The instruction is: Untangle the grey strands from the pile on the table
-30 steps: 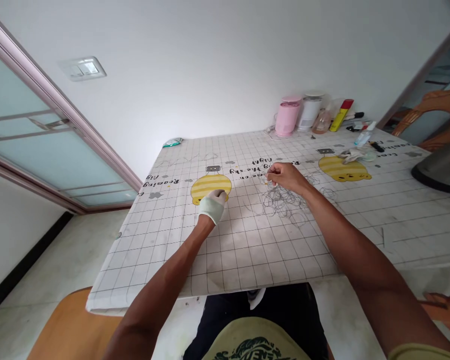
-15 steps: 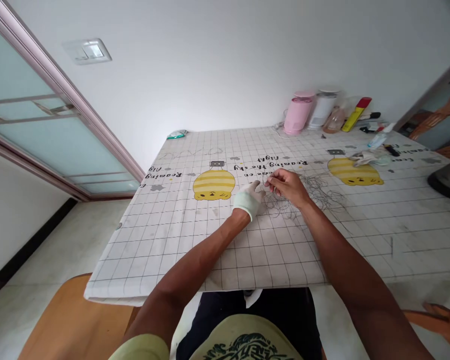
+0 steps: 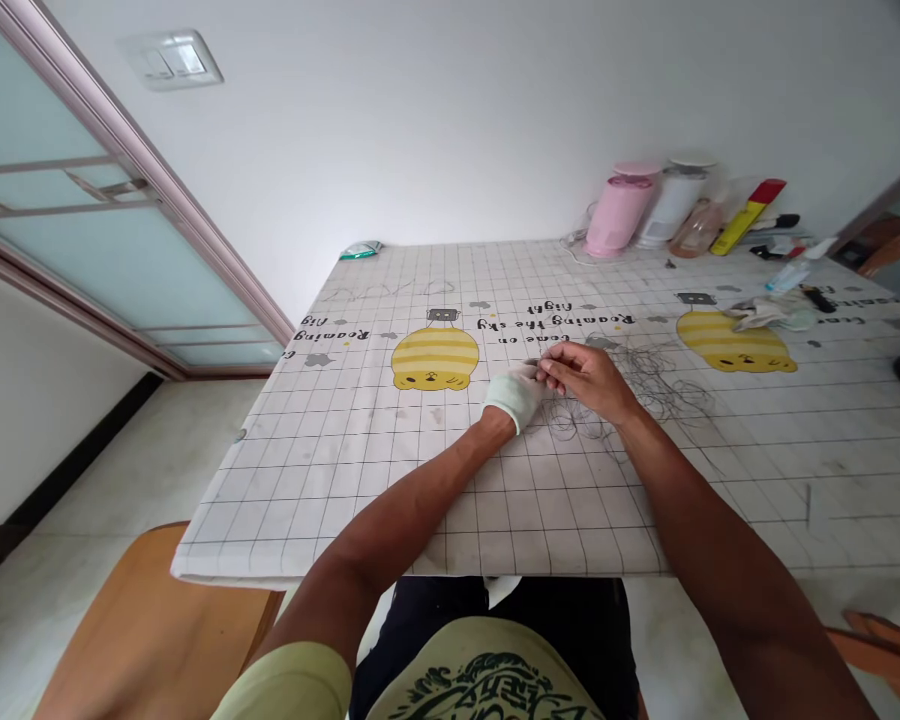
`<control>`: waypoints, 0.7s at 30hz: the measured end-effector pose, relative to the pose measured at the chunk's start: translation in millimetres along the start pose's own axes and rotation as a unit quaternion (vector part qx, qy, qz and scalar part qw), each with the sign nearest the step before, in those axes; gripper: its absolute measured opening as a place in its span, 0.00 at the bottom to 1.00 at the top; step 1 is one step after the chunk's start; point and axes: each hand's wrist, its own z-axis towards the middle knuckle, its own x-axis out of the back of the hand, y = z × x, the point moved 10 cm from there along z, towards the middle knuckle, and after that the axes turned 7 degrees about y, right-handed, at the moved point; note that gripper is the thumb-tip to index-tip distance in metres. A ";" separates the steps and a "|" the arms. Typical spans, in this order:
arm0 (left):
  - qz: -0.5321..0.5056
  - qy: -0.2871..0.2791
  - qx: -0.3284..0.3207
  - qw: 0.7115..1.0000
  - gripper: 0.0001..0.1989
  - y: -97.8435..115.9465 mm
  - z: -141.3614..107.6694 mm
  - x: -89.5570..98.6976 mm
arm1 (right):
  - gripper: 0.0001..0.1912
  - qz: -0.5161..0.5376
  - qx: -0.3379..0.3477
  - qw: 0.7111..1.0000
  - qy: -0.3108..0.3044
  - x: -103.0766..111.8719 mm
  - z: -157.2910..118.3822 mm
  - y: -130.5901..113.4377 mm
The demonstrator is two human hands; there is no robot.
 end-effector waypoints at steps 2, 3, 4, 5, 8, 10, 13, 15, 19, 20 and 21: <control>0.009 0.027 0.002 1.000 0.15 0.0 -2.8 8.1 | 0.11 -0.062 0.024 0.998 0.017 4.5 -0.5 -3.3; 0.012 0.042 -0.001 0.999 0.14 0.5 -4.4 12.7 | 0.10 -0.098 0.042 0.994 0.029 6.6 -0.5 -5.4; 0.015 0.056 -0.008 0.998 0.14 1.5 -6.1 16.8 | 0.09 -0.132 0.062 0.988 0.041 8.1 -0.5 -7.9; 0.018 0.068 -0.014 0.997 0.14 2.5 -7.8 20.5 | 0.09 -0.159 0.082 0.982 0.052 9.0 -0.6 -10.3; 0.021 0.096 -0.008 0.995 0.13 0.8 -12.4 28.6 | 0.08 -0.202 0.119 0.969 0.076 9.2 -0.8 -13.4; 0.017 0.104 0.009 0.994 0.12 -1.9 -14.9 31.4 | 0.09 -0.213 0.120 0.965 0.095 11.5 -0.5 -12.3; 0.009 0.112 0.031 0.993 0.12 -4.7 -17.5 34.8 | 0.10 -0.201 0.092 0.968 0.120 18.7 0.0 -7.6; 0.014 0.122 0.045 0.991 0.13 -7.0 -18.5 38.2 | 0.10 -0.152 0.044 0.980 0.123 23.7 0.9 0.5; 0.062 0.140 0.043 0.987 0.14 -6.6 -18.6 45.0 | 0.13 0.051 -0.073 0.991 0.104 23.8 1.1 20.2; 0.077 0.143 0.039 0.986 0.14 -6.0 -18.4 46.1 | 0.14 0.095 -0.091 0.986 0.101 22.6 0.8 22.6; 0.089 0.145 0.035 0.985 0.14 -5.4 -18.3 46.9 | 0.14 0.128 -0.105 0.981 0.101 21.3 0.5 24.3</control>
